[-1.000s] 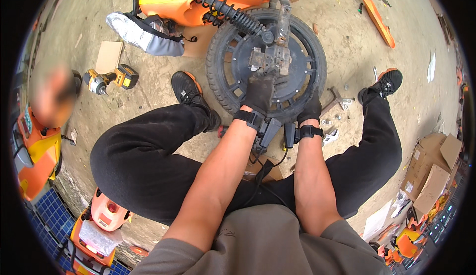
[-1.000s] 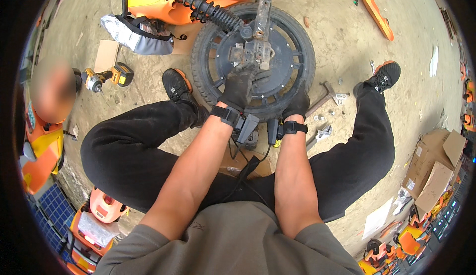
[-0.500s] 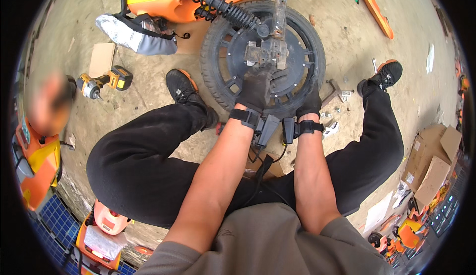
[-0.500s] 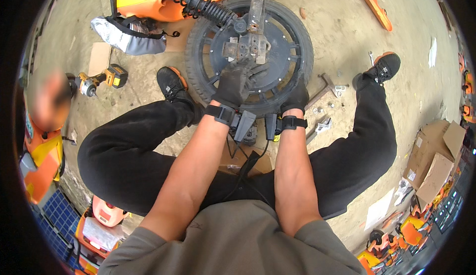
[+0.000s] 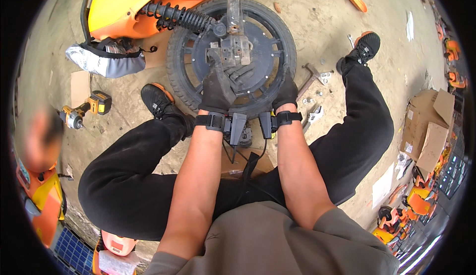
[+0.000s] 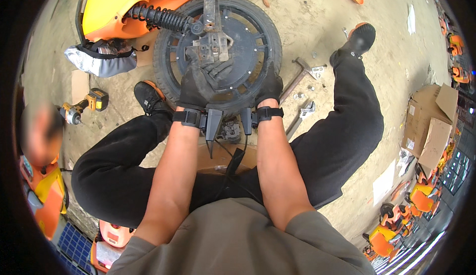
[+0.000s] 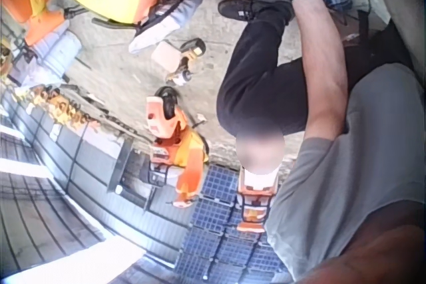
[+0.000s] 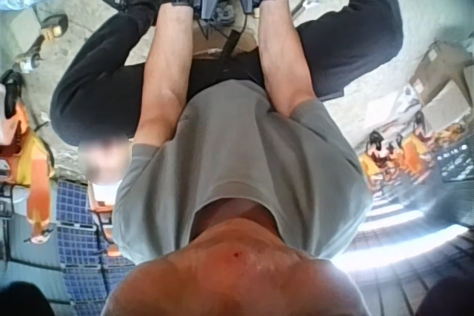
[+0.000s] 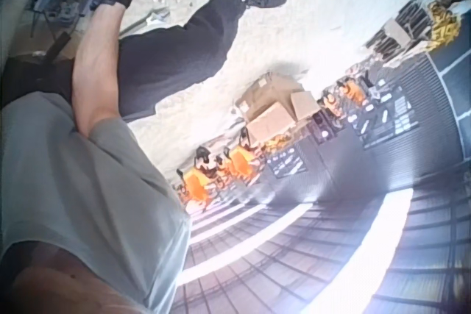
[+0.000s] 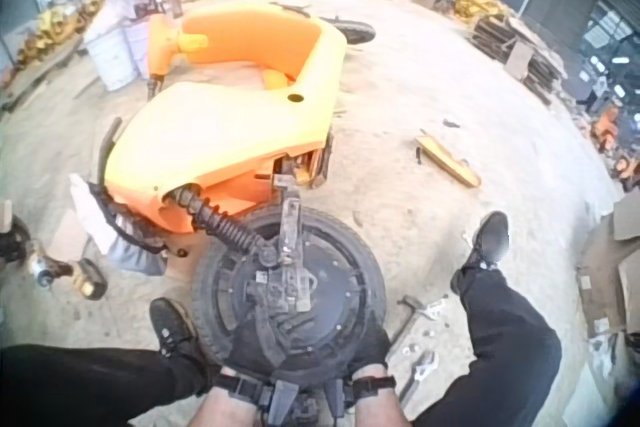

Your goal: The person handles and works on the hub motor wheel of an orange electric scooter while sitting on the floor. They use a wrench and a hammer to manipulate the wheel assembly and mounting components.

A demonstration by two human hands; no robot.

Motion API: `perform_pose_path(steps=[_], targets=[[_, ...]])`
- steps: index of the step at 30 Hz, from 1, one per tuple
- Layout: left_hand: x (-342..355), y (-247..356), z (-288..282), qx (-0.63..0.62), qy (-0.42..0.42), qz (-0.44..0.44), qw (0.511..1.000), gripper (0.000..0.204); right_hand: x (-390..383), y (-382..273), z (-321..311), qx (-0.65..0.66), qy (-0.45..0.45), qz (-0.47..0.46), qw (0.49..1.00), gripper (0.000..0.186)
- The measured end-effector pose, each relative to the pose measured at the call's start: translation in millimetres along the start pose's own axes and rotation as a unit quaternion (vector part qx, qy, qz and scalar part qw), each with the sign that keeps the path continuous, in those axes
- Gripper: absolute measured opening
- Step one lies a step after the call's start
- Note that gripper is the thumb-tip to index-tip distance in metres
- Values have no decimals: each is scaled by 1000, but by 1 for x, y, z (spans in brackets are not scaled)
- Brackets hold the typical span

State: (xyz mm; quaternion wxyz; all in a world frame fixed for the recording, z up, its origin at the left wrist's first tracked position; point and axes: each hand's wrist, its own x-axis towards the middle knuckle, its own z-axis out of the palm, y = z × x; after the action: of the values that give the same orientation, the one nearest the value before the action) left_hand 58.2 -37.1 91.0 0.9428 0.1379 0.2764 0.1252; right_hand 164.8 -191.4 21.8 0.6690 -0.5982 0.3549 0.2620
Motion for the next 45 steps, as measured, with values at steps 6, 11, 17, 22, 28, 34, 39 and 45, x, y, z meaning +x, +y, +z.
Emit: perform_pose_path(steps=[6,11,17,22,28,34,39,45], targets=[[-5,0,18,-7,38,4,999,60,23,5,-19,-478,-86,-268,832,67],[3,-1,4,20,48,17,999,63,30,15,-16,-205,-33,-127,970,50],[1,1,-1,1,32,25,999,64,19,3,-25,-35,-101,-55,993,61],[-3,6,5,8,104,36,994,63,91,43,-79,-174,-35,-120,977,60],[-5,13,-12,10,131,57,990,63,132,7,-105,-664,131,-259,689,19],[2,-3,8,-7,133,15,991,65,194,-106,-163,-821,148,-333,439,21],[0,-6,6,21,98,29,995,67,243,-111,-174,-671,217,-225,672,54],[-3,-4,14,61,91,46,993,67,237,-118,-146,-687,218,-164,673,58]])
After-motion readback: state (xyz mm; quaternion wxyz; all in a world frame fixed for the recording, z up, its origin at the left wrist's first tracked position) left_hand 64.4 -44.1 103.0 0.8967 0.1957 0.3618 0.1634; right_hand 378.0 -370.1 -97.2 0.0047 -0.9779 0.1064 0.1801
